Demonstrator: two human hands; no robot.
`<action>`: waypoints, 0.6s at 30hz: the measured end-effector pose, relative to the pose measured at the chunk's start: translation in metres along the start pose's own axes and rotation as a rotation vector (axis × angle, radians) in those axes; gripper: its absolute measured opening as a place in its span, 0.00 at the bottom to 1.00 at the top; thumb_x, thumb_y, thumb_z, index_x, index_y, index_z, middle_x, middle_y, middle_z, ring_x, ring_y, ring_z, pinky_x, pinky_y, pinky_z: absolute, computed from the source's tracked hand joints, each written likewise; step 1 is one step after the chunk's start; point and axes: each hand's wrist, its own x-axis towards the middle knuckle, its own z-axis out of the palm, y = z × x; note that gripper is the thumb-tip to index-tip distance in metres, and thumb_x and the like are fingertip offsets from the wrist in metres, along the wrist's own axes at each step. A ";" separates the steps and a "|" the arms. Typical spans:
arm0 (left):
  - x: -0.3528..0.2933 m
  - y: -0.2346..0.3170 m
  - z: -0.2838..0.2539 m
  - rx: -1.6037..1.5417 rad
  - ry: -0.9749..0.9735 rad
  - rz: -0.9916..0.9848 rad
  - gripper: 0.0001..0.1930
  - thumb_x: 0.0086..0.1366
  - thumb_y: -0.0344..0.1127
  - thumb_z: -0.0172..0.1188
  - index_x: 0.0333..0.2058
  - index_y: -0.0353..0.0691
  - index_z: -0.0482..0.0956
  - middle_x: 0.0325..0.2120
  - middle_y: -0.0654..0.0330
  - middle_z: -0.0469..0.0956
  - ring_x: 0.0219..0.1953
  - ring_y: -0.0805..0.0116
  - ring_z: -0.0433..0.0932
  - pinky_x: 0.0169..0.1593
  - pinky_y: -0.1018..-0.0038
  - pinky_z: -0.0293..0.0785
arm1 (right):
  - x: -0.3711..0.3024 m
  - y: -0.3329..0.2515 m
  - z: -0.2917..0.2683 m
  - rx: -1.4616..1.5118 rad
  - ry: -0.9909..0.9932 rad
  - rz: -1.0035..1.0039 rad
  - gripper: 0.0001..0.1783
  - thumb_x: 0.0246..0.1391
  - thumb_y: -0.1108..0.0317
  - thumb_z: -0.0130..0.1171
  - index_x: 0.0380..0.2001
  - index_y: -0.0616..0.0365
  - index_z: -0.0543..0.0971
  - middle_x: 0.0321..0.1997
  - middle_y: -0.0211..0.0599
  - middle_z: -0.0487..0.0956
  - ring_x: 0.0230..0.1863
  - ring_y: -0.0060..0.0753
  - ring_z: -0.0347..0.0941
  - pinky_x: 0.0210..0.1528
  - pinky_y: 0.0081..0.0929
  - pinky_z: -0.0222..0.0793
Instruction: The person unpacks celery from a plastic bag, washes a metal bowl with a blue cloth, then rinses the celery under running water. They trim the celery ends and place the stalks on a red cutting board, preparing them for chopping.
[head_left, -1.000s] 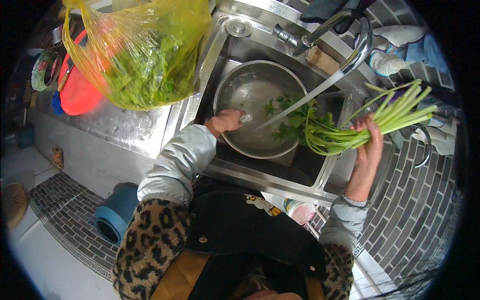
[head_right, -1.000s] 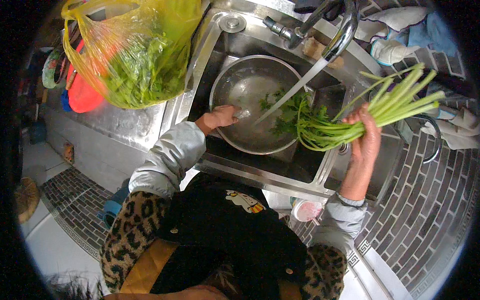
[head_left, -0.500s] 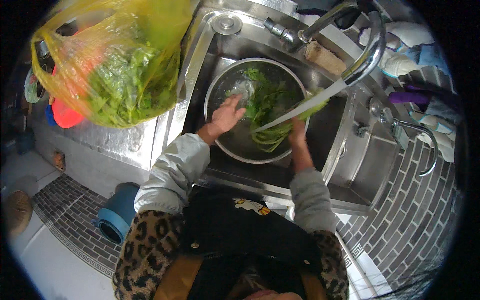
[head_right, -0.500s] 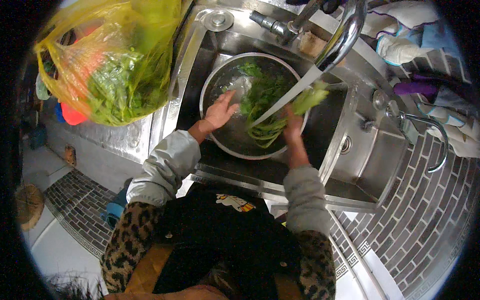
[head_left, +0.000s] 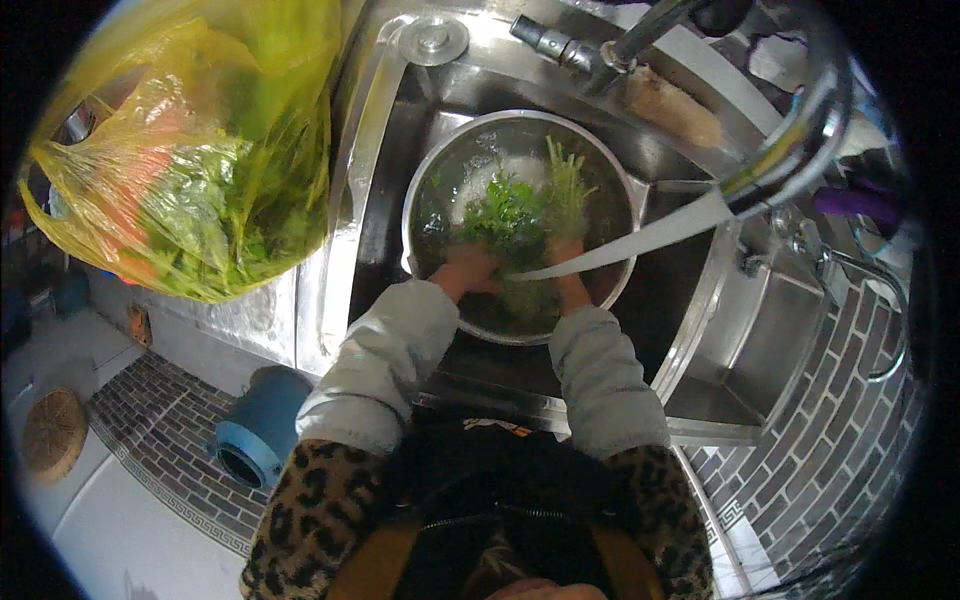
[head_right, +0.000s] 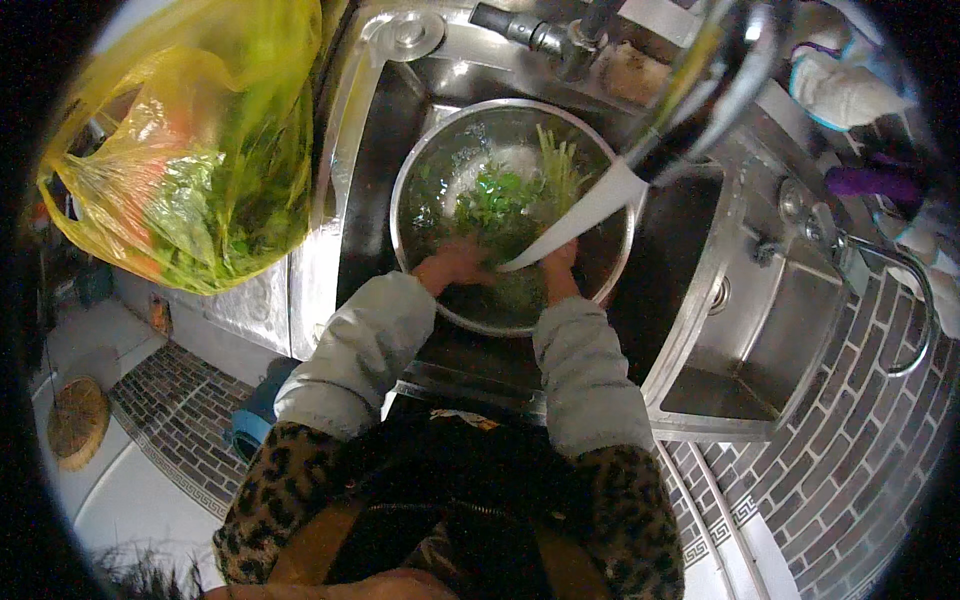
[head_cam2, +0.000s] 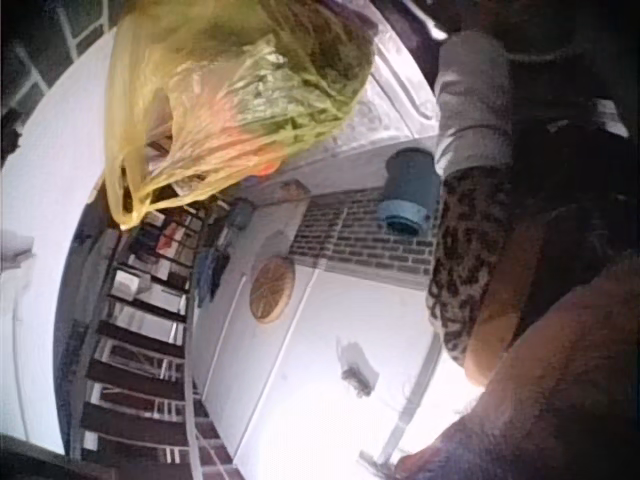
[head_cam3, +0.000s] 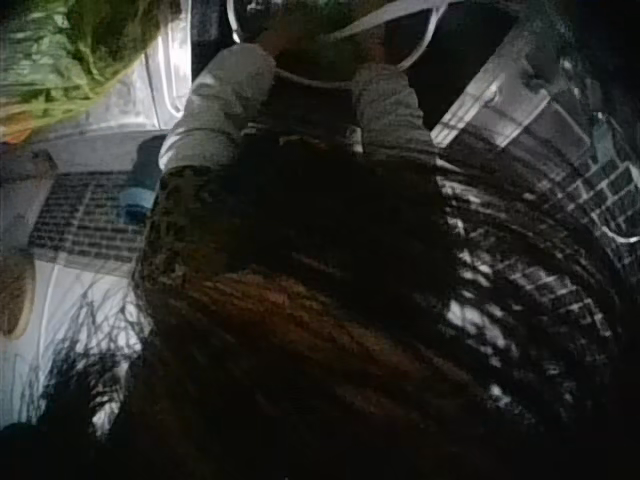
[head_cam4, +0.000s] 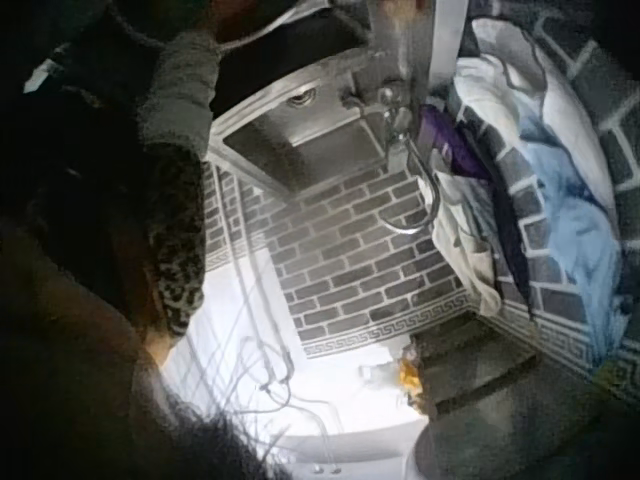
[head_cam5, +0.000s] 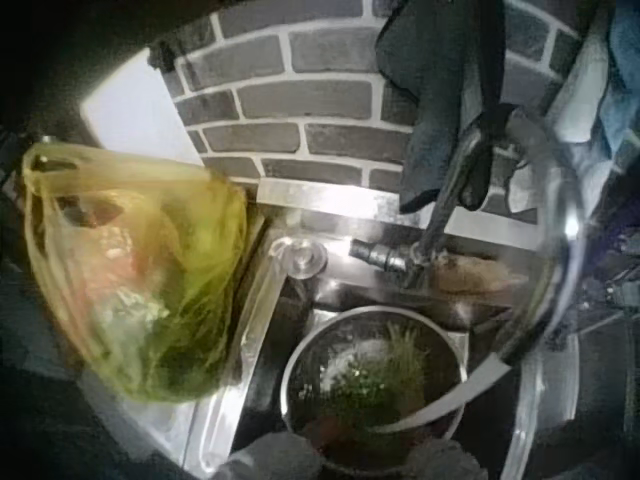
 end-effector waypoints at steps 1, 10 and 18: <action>-0.001 0.001 -0.008 -0.028 -0.016 0.053 0.35 0.55 0.61 0.58 0.59 0.55 0.66 0.59 0.51 0.63 0.59 0.44 0.63 0.59 0.47 0.58 | -0.004 -0.003 -0.001 0.106 -0.027 0.084 0.16 0.48 0.60 0.62 0.29 0.65 0.79 0.27 0.42 0.77 0.29 0.39 0.74 0.32 0.38 0.69; -0.093 -0.019 -0.079 -0.365 0.266 -0.089 0.30 0.61 0.51 0.56 0.60 0.49 0.64 0.44 0.48 0.77 0.48 0.50 0.75 0.51 0.62 0.70 | -0.108 -0.116 -0.224 0.916 0.051 -0.131 0.10 0.51 0.67 0.61 0.33 0.61 0.75 0.25 0.31 0.75 0.24 0.25 0.70 0.28 0.25 0.67; -0.132 -0.011 -0.077 -0.467 0.270 -0.007 0.30 0.60 0.49 0.58 0.59 0.45 0.65 0.44 0.51 0.77 0.47 0.53 0.76 0.50 0.64 0.70 | -0.198 -0.197 -0.493 0.617 0.423 -0.383 0.15 0.50 0.59 0.65 0.31 0.58 0.74 0.22 0.30 0.73 0.23 0.21 0.68 0.27 0.20 0.63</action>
